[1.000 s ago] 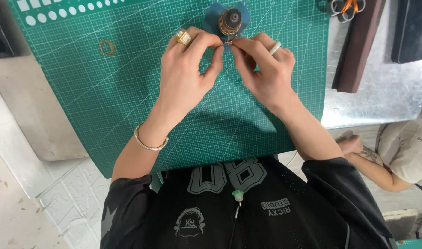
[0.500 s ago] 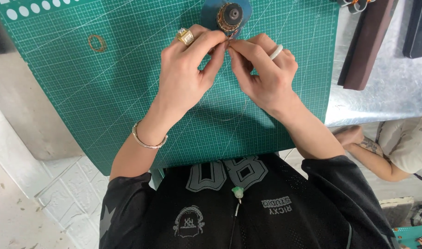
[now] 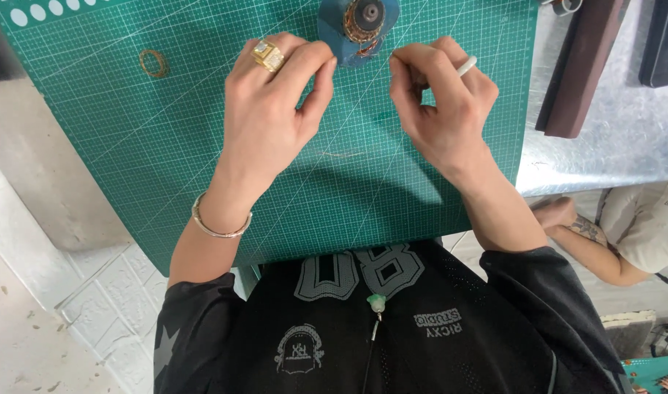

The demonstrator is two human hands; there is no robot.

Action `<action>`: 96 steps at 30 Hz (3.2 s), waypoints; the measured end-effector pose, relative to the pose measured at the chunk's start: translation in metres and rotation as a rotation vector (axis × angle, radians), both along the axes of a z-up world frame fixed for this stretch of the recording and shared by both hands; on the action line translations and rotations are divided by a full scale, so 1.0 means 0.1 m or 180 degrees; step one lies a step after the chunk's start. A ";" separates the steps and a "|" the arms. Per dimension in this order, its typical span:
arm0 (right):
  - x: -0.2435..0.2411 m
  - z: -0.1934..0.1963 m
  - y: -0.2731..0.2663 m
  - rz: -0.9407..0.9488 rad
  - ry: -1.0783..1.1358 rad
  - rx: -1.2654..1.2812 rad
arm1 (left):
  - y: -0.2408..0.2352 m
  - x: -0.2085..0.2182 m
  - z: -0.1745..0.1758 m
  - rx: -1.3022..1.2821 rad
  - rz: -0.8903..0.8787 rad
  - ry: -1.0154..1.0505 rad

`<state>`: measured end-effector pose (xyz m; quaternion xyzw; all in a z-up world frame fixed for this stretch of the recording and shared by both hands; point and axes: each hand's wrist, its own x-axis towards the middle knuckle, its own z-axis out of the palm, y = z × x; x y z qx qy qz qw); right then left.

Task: Winding thin copper wire around a small cylindrical component to create a coil on a green cutting mat.

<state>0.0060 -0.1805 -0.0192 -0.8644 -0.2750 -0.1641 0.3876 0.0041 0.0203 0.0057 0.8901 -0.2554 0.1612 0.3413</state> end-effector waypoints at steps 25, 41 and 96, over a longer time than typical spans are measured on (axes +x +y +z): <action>0.10 0.14 0.23 -0.0157 -0.0932 -0.0460 | -0.18 0.05 -0.16 -0.0573 0.0240 0.0043; 0.15 0.01 0.22 0.0193 -0.0086 0.0586 | -0.24 0.05 -0.33 -0.0929 0.0292 -0.0131; -0.97 -0.14 -2.45 -0.1948 -0.0334 -0.1421 | 1.60 -1.53 0.09 0.0202 0.1942 -0.0043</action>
